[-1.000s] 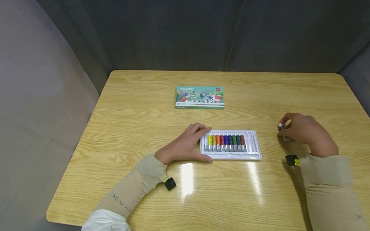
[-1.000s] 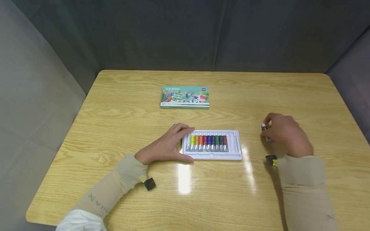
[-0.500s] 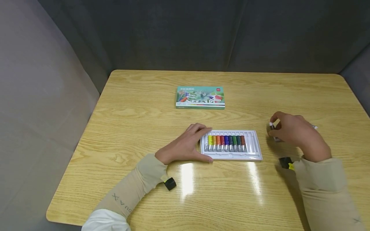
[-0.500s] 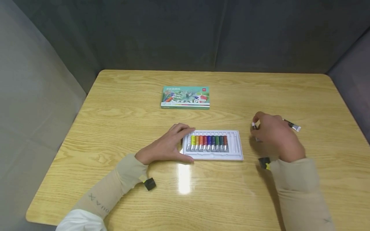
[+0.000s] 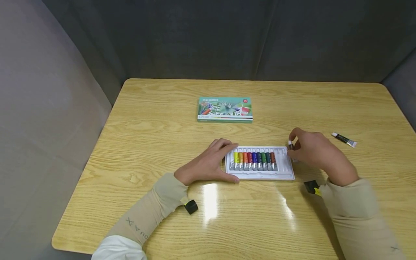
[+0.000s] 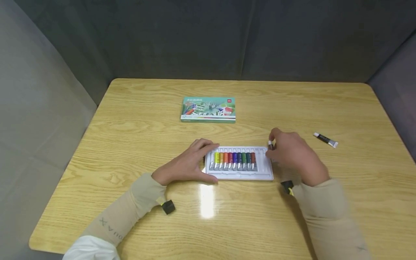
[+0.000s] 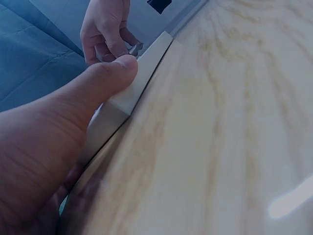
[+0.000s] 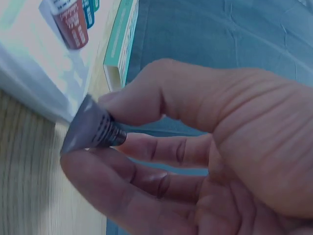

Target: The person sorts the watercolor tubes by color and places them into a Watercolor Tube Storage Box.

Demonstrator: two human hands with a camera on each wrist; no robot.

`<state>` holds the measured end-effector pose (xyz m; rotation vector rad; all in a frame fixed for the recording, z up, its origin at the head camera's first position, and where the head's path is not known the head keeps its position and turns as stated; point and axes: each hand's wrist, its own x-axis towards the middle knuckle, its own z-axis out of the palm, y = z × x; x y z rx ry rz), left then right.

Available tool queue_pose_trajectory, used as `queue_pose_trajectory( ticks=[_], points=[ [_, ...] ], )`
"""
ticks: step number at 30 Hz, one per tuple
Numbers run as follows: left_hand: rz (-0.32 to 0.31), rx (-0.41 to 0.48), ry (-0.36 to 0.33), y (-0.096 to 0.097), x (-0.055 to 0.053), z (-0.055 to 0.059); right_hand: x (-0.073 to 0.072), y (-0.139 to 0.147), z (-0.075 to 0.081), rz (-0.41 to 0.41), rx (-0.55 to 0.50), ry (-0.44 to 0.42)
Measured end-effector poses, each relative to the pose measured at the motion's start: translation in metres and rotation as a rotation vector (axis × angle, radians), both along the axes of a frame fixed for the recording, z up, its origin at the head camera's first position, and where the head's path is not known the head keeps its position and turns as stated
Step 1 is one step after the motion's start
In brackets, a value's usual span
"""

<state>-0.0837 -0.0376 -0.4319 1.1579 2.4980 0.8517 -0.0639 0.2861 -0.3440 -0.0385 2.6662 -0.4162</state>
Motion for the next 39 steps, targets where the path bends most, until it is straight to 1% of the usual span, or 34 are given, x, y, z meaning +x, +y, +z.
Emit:
queue_pose_trajectory(
  ticks=[11, 15, 22, 29, 34, 39],
  points=[
    [0.008, -0.007, -0.002, 0.000, 0.000, 0.001, 0.002, -0.018, -0.004, 0.038, -0.040, -0.004],
    [0.007, -0.008, -0.005, 0.000, 0.000, 0.002, 0.003, -0.023, -0.006, 0.043, -0.040, 0.008],
    [0.007, -0.004, -0.004, 0.000, 0.000, 0.001, 0.004, -0.029, -0.010, 0.030, -0.028, -0.003],
    [0.007, -0.004, -0.007, -0.001, 0.000, 0.001, 0.006, -0.036, -0.013, 0.029, -0.015, 0.015],
    [0.007, -0.008, -0.004, 0.000, 0.000, 0.001, 0.007, -0.040, -0.012, 0.012, 0.014, 0.010],
    [0.007, -0.009, -0.007, 0.000, 0.000, 0.002, 0.007, -0.042, -0.010, -0.017, 0.044, -0.020]
  ],
)
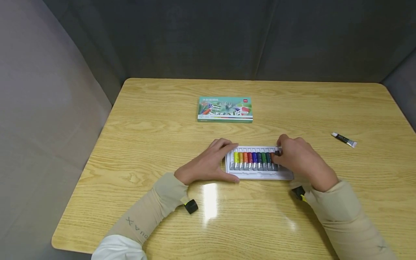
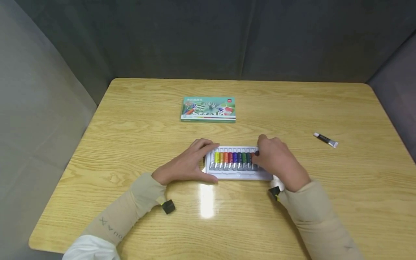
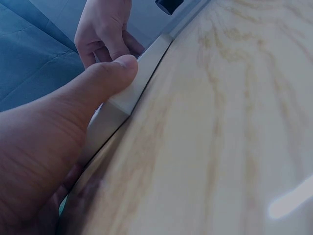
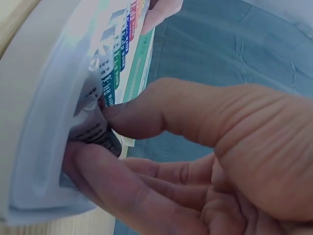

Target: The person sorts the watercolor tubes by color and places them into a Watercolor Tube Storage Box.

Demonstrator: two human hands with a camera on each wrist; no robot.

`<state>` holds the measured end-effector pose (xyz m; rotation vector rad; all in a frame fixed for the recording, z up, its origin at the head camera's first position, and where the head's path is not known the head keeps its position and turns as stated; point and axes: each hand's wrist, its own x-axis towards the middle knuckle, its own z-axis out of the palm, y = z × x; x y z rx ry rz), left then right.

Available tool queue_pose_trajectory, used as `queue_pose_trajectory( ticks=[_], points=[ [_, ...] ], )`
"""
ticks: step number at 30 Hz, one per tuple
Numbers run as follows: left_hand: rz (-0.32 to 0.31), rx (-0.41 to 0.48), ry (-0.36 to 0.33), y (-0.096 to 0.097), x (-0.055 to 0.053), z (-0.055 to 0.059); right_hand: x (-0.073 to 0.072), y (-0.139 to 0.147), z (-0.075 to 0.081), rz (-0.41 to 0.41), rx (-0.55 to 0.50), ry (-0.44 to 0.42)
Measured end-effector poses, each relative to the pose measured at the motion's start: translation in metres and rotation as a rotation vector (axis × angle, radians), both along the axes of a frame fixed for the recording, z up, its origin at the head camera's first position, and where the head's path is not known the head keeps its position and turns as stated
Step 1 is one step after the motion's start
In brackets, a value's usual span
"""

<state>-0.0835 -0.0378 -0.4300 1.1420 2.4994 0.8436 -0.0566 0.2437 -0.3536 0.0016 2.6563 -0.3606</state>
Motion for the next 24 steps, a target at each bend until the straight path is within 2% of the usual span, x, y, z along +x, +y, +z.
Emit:
queue_pose_trajectory(
  ticks=[7, 24],
  points=[
    [0.001, -0.002, 0.002, 0.0005, -0.0003, 0.0001, 0.0001, -0.0017, 0.0022, 0.035, 0.049, 0.005],
    [-0.006, -0.005, 0.002, 0.0008, 0.0002, 0.0011, 0.0034, -0.0058, 0.0019, 0.103, 0.052, 0.064]
  ],
)
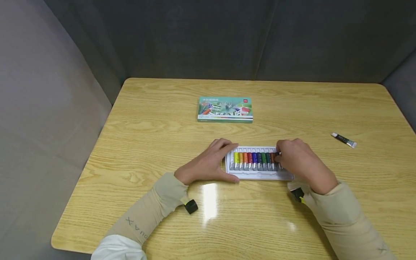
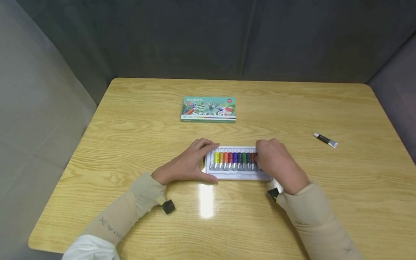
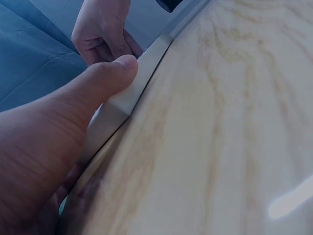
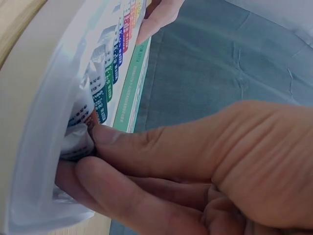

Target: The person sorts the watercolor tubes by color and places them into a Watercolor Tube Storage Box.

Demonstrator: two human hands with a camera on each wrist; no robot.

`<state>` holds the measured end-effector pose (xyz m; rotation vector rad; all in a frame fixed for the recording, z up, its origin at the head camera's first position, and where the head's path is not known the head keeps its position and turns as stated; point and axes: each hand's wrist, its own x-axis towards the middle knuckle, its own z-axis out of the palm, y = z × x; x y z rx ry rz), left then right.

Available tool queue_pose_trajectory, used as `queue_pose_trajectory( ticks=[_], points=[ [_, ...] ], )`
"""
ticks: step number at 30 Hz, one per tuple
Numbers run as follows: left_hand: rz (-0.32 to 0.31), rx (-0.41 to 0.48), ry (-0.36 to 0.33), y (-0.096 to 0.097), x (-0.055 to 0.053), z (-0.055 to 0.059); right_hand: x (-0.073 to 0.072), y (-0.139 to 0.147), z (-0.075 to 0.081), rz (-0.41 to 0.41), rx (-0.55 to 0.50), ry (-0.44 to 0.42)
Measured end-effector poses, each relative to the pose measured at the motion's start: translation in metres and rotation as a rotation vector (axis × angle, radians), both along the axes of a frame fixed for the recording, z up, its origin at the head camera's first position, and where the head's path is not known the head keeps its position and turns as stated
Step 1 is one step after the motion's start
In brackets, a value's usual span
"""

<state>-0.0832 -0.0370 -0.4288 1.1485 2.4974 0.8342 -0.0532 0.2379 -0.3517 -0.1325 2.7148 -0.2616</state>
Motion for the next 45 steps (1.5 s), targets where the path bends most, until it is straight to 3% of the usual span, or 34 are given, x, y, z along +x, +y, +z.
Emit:
queue_pose_trajectory(
  ticks=[13, 23, 34, 45],
  points=[
    [0.001, 0.008, 0.015, -0.001, 0.000, -0.003, 0.001, 0.000, -0.002, -0.017, -0.027, 0.011],
    [0.007, 0.008, 0.011, 0.000, 0.001, -0.002, -0.004, 0.007, -0.002, -0.052, -0.049, -0.062],
    [0.006, 0.010, 0.003, -0.001, 0.001, -0.001, -0.001, 0.007, 0.001, -0.013, -0.023, -0.031],
    [-0.002, 0.014, 0.011, -0.001, 0.000, -0.003, -0.003, 0.017, 0.006, -0.051, -0.068, -0.055]
  ],
)
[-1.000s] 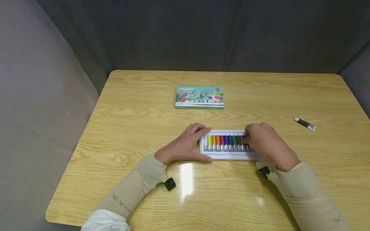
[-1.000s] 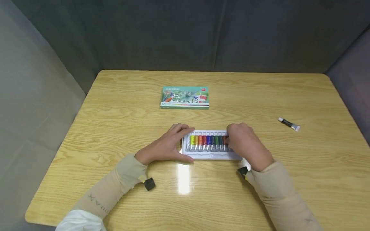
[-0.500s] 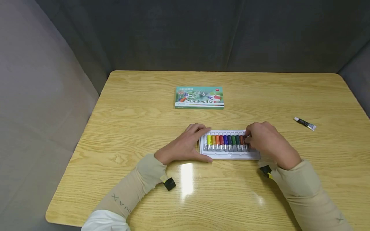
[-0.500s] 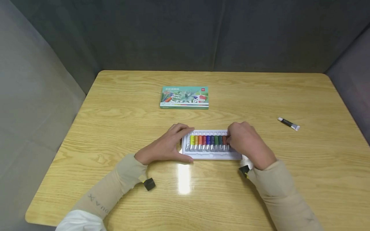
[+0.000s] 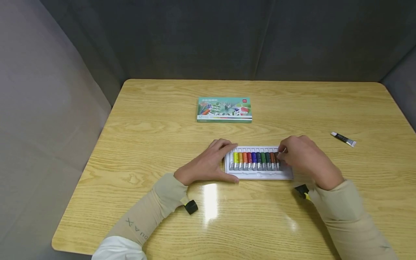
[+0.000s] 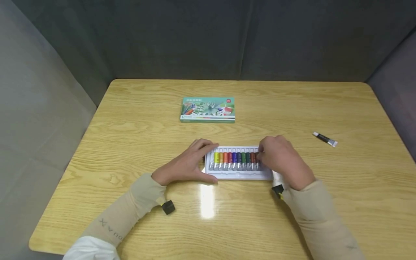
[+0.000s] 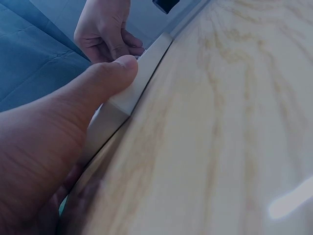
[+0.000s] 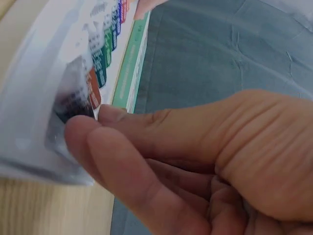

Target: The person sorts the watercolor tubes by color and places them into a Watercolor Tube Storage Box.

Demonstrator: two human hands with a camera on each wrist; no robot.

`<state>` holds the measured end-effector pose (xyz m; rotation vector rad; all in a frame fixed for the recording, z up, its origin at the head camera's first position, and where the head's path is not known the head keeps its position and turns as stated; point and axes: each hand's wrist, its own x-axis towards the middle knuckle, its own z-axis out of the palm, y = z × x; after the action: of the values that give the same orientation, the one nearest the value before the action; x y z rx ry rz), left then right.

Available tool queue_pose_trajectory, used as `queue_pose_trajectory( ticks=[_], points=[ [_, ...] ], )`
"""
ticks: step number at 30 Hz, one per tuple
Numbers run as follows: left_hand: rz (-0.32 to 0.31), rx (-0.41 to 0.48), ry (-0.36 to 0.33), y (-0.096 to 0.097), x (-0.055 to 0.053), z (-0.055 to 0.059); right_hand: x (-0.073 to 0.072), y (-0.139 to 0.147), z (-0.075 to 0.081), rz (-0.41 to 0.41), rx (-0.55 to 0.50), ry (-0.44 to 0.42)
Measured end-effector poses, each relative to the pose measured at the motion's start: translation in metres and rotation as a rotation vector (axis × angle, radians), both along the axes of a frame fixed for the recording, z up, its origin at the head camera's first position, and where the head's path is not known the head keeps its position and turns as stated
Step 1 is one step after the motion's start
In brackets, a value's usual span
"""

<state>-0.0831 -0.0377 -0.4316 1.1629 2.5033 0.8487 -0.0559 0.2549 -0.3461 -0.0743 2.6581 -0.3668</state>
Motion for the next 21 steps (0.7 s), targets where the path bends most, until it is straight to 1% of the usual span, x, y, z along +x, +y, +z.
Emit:
queue_pose_trajectory(
  ticks=[4, 7, 13, 16, 18, 21],
  points=[
    [-0.004, 0.000, 0.003, 0.001, 0.000, 0.000, 0.001, 0.010, 0.004, -0.031, -0.025, 0.047],
    [-0.005, -0.002, 0.001, 0.001, -0.001, 0.000, 0.000, 0.020, 0.008, -0.061, -0.030, 0.061],
    [-0.003, -0.006, -0.002, 0.001, -0.001, -0.001, -0.004, 0.046, 0.013, -0.098, -0.049, 0.050],
    [0.000, -0.006, 0.001, 0.001, -0.001, -0.002, -0.006, 0.058, 0.014, -0.137, -0.066, 0.039],
    [0.001, -0.004, 0.001, 0.001, -0.001, -0.002, -0.006, 0.066, 0.013, -0.158, -0.069, 0.056],
    [0.002, -0.004, 0.000, 0.001, -0.001, -0.001, -0.007, 0.078, 0.010, -0.172, -0.069, 0.113]
  ],
)
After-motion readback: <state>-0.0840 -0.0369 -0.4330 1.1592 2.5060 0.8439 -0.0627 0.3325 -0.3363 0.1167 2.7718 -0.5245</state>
